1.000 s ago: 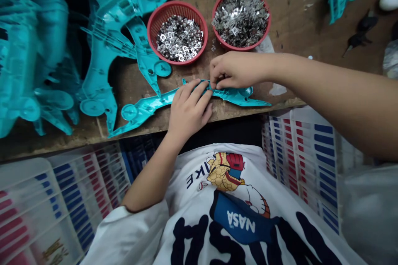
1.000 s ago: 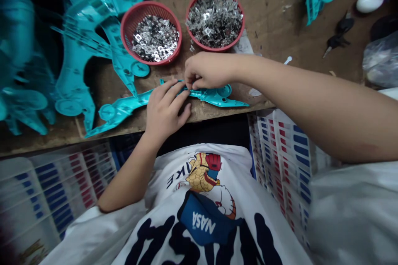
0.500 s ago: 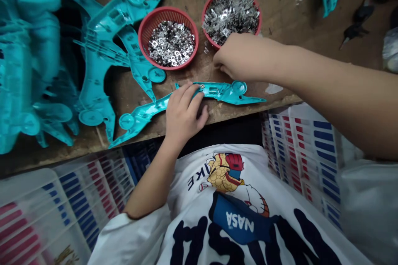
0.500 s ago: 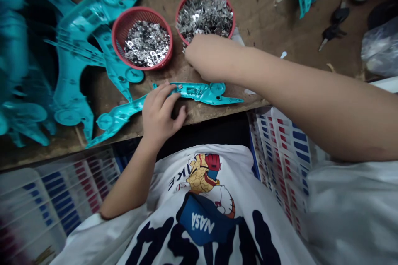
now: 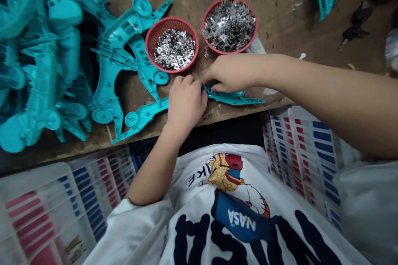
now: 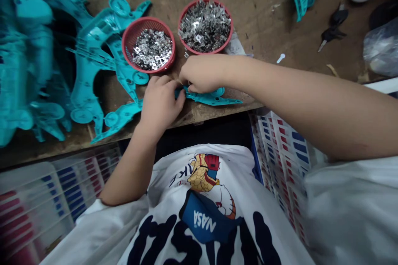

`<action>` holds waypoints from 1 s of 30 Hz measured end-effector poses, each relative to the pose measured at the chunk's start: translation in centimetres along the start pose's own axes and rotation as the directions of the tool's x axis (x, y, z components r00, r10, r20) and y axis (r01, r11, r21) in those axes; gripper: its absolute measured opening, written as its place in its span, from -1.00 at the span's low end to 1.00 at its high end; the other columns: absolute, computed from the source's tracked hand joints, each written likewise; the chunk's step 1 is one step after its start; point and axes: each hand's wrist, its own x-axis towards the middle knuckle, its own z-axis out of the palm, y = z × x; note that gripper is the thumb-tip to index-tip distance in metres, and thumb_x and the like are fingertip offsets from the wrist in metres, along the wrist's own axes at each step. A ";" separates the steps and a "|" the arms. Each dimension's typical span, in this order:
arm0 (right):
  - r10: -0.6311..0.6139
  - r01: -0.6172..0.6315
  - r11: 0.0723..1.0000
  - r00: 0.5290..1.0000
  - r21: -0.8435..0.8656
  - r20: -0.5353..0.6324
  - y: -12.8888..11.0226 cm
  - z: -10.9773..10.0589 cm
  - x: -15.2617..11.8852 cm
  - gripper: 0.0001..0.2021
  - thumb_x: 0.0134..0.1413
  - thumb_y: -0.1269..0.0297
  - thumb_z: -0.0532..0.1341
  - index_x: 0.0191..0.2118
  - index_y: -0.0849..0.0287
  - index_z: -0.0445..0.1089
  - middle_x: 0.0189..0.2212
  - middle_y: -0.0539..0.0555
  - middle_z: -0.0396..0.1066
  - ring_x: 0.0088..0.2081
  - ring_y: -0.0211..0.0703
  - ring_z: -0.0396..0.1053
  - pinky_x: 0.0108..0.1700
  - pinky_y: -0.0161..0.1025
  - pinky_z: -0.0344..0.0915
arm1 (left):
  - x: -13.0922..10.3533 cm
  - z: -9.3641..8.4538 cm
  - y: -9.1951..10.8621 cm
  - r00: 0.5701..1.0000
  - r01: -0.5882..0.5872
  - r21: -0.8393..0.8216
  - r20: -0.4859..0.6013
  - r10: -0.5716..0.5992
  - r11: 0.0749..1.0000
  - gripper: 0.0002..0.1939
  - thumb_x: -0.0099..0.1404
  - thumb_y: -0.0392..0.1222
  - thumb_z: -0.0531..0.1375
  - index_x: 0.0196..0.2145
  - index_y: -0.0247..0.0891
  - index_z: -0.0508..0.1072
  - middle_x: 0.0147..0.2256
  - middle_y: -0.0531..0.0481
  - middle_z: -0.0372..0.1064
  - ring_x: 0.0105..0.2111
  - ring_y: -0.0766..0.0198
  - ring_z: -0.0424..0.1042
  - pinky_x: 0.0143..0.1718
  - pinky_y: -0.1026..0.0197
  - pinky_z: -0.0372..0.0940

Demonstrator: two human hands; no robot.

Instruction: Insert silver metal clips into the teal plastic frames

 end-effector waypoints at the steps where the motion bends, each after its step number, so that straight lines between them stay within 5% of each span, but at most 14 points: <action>1: 0.001 -0.001 1.000 1.000 -0.007 0.007 -0.1 -0.1 -0.1 -0.70 0.55 0.30 0.27 0.19 0.20 0.70 -0.01 0.21 0.73 0.00 0.11 0.62 0.02 -0.05 0.36 | 0.3 0.0 0.1 1.000 0.021 0.004 0.010 -0.021 1.000 -0.74 0.56 -0.18 0.17 -0.07 -0.23 0.68 -0.11 -0.27 0.54 0.10 -0.28 0.50 0.30 -0.37 0.40; 8: 0.015 -0.015 1.000 1.000 0.006 0.000 -0.2 0.1 -0.1 -0.70 0.50 0.33 0.29 0.17 0.21 0.71 0.00 0.22 0.74 0.01 0.15 0.64 0.02 -0.03 0.37 | 1.2 -0.8 1.1 0.992 0.128 0.054 0.007 -0.128 0.990 -0.79 0.52 -0.22 0.18 -0.21 -0.18 0.64 -0.16 -0.28 0.59 0.04 -0.27 0.57 0.12 -0.24 0.46; 13: 0.124 -0.055 0.950 0.969 0.306 -0.212 0.3 0.1 0.0 -0.66 0.47 0.34 0.24 0.16 0.13 0.74 0.06 0.21 0.76 0.07 0.15 0.67 0.12 0.00 0.47 | 0.6 -0.5 -0.4 0.982 0.046 -0.241 -0.166 -0.088 0.969 -0.78 0.67 -0.07 0.19 -0.11 -0.13 0.61 -0.05 -0.19 0.59 0.13 -0.16 0.58 0.24 -0.19 0.42; 17: 0.208 0.027 0.775 0.932 0.631 -0.295 -0.4 -0.2 -0.3 -0.72 0.42 0.27 0.31 0.09 -0.01 0.75 0.04 0.09 0.78 0.03 0.04 0.69 0.07 -0.11 0.58 | 0.4 0.8 -0.9 0.901 -0.066 -0.581 -0.384 -0.201 0.811 -0.59 0.77 0.23 0.14 -0.06 -0.10 0.57 -0.11 -0.04 0.58 0.00 0.06 0.65 0.11 0.00 0.51; 20: 0.237 0.114 0.642 0.911 0.758 -0.338 -0.8 -0.3 -0.5 -0.76 0.42 0.21 0.33 0.06 0.01 0.73 0.01 0.09 0.78 0.00 0.02 0.71 0.05 -0.12 0.64 | 0.3 1.2 -0.2 0.832 -0.058 -0.622 -0.462 -0.306 0.781 -0.49 0.77 0.36 0.08 0.01 -0.08 0.57 -0.11 0.00 0.61 -0.02 0.12 0.69 0.08 0.03 0.57; 22: 0.211 0.140 0.688 0.900 0.712 -0.381 -0.7 -0.4 -0.6 -0.72 0.46 0.19 0.28 0.09 0.03 0.73 0.02 0.12 0.78 0.02 0.03 0.71 0.06 -0.10 0.65 | -0.1 1.0 0.2 0.838 0.003 -0.560 -0.451 -0.308 0.828 -0.48 0.81 0.33 -0.01 0.10 -0.07 0.57 -0.04 -0.03 0.65 0.05 0.10 0.70 0.14 -0.03 0.60; 25: 0.100 0.064 0.901 0.931 0.429 -0.351 0.1 -1.0 -0.7 -0.57 0.49 0.25 0.13 0.15 0.04 0.75 0.02 0.13 0.77 0.09 0.08 0.67 0.09 -0.06 0.56 | -1.1 0.7 -0.2 0.920 0.038 -0.394 -0.346 -0.187 0.918 -0.53 0.83 0.16 -0.05 0.21 -0.07 0.57 0.11 -0.12 0.68 0.21 0.00 0.67 0.31 -0.17 0.56; 27: -0.016 0.078 0.972 0.964 0.223 -0.266 0.9 -1.2 -0.5 -0.53 0.46 0.32 0.09 0.15 0.11 0.75 0.02 0.18 0.76 0.10 0.12 0.64 0.13 -0.01 0.49 | -2.1 0.8 -1.0 0.967 -0.031 -0.284 -0.251 -0.043 0.958 -0.61 0.77 0.10 0.07 0.21 -0.09 0.61 0.20 -0.17 0.68 0.34 -0.11 0.61 0.44 -0.28 0.47; 30: -0.198 0.203 0.978 0.975 0.038 -0.105 1.6 -0.8 0.1 -0.59 0.47 0.41 0.10 0.08 0.22 0.73 0.06 0.29 0.73 0.06 0.13 0.61 0.18 0.05 0.43 | -3.2 1.6 -1.9 0.982 -0.155 -0.182 -0.138 0.130 0.971 -0.65 0.66 0.06 0.21 0.20 -0.09 0.65 0.36 -0.23 0.62 0.48 -0.26 0.48 0.52 -0.40 0.33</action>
